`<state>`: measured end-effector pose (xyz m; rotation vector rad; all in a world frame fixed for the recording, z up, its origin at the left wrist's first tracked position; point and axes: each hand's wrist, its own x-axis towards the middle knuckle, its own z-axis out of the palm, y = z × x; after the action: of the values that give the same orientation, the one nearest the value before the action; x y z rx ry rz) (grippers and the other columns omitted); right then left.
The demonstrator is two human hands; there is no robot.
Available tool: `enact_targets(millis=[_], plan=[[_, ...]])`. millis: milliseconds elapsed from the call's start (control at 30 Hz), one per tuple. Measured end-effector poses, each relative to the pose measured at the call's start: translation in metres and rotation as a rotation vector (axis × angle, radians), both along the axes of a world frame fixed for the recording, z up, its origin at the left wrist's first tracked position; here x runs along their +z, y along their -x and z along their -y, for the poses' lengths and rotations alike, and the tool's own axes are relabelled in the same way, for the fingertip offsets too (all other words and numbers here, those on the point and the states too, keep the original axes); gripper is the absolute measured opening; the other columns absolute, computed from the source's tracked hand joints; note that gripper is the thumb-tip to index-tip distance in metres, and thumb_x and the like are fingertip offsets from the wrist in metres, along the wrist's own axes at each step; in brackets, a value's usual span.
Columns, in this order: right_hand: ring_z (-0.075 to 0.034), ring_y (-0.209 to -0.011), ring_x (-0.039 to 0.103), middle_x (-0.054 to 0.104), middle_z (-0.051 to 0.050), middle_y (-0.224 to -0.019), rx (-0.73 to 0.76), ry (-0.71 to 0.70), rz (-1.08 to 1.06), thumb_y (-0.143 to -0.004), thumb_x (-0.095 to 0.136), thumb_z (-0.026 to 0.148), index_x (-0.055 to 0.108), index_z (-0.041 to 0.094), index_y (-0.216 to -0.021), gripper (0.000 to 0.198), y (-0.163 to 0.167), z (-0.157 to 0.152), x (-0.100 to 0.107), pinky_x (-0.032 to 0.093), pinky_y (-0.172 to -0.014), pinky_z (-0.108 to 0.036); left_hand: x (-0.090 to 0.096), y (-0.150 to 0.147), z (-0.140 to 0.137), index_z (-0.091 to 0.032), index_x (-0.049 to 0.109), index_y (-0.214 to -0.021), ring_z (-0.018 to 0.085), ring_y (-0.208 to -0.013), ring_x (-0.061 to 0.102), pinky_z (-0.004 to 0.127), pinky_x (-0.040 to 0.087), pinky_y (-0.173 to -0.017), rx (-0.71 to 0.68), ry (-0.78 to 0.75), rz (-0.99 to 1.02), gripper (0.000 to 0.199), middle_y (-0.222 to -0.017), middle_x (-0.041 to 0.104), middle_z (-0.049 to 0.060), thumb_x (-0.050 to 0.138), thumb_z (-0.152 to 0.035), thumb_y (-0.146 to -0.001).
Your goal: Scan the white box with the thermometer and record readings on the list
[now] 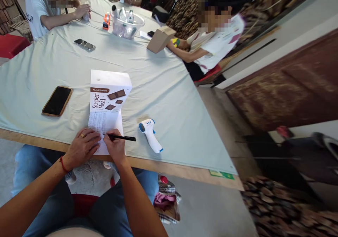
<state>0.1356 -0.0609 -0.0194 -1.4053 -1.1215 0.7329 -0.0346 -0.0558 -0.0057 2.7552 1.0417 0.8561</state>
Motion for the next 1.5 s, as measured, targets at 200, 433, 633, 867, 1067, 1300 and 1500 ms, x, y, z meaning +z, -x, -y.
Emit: enact_targets(millis=[200, 433, 633, 867, 1067, 1300, 1500], plan=[[-0.015, -0.063, 0.057, 0.061, 0.002, -0.064, 0.033, 0.008, 0.068, -0.072, 0.058, 0.034, 0.057, 0.023, -0.071, 0.011, 0.0007, 0.0016, 0.0001, 0.052, -0.063, -0.030, -0.0004, -0.0012, 0.0011, -0.016, 0.070, -0.114, 0.026, -0.114, 0.058, 0.049, 0.043, -0.105, 0.003, 0.016, 0.001, 0.026, -0.118, 0.071, 0.008, 0.052, -0.024, -0.096], [-0.015, -0.064, 0.058, 0.062, 0.001, -0.065, 0.055, 0.025, 0.097, -0.074, 0.058, 0.035, 0.058, 0.023, -0.071, 0.012, 0.0007, 0.0018, 0.0007, 0.053, -0.065, -0.030, 0.0008, -0.0017, 0.0010, -0.015, 0.070, -0.113, 0.026, -0.113, 0.058, 0.048, 0.044, -0.105, 0.003, 0.021, 0.017, 0.026, -0.116, 0.071, 0.008, 0.051, -0.024, -0.097], [-0.016, -0.064, 0.057, 0.062, 0.002, -0.065, 0.063, 0.039, 0.092, -0.074, 0.059, 0.034, 0.058, 0.024, -0.071, 0.011, 0.0005, 0.0021, -0.0007, 0.053, -0.067, -0.031, 0.0011, -0.0024, 0.0014, -0.017, 0.070, -0.114, 0.026, -0.114, 0.059, 0.050, 0.044, -0.106, 0.001, 0.049, 0.014, 0.027, -0.116, 0.071, 0.009, 0.051, -0.023, -0.096], [-0.016, -0.063, 0.056, 0.060, 0.002, -0.063, 0.066, 0.054, 0.090, -0.073, 0.059, 0.035, 0.056, 0.025, -0.069, 0.011, 0.0006, 0.0019, -0.0005, 0.052, -0.065, -0.030, 0.0015, -0.0027, 0.0013, -0.017, 0.070, -0.114, 0.027, -0.114, 0.059, 0.050, 0.044, -0.105, 0.003, 0.039, 0.023, 0.026, -0.116, 0.071, 0.009, 0.053, -0.023, -0.095], [-0.015, -0.063, 0.055, 0.058, 0.003, -0.062, 0.054, 0.047, 0.088, -0.072, 0.058, 0.034, 0.056, 0.024, -0.069, 0.010, -0.0001, 0.0017, 0.0004, 0.052, -0.065, -0.030, 0.0033, -0.0024, 0.0009, -0.015, 0.070, -0.112, 0.027, -0.112, 0.059, 0.048, 0.045, -0.104, 0.002, 0.003, 0.017, 0.025, -0.115, 0.072, 0.009, 0.052, -0.023, -0.096], [-0.016, -0.063, 0.056, 0.060, 0.002, -0.063, 0.050, 0.037, 0.077, -0.072, 0.058, 0.034, 0.056, 0.024, -0.070, 0.010, 0.0007, 0.0001, -0.0021, 0.052, -0.065, -0.030, 0.0009, -0.0022, 0.0010, -0.017, 0.070, -0.114, 0.027, -0.114, 0.059, 0.049, 0.044, -0.105, 0.005, 0.043, 0.016, 0.027, -0.117, 0.071, 0.009, 0.050, -0.023, -0.097], [-0.016, -0.063, 0.056, 0.060, 0.002, -0.064, 0.045, 0.035, 0.084, -0.071, 0.058, 0.034, 0.055, 0.025, -0.070, 0.010, -0.0001, 0.0011, -0.0016, 0.052, -0.065, -0.030, -0.0005, -0.0019, 0.0011, -0.017, 0.070, -0.116, 0.028, -0.115, 0.058, 0.051, 0.044, -0.106, -0.001, 0.062, 0.021, 0.028, -0.118, 0.071, 0.010, 0.051, -0.023, -0.096]])
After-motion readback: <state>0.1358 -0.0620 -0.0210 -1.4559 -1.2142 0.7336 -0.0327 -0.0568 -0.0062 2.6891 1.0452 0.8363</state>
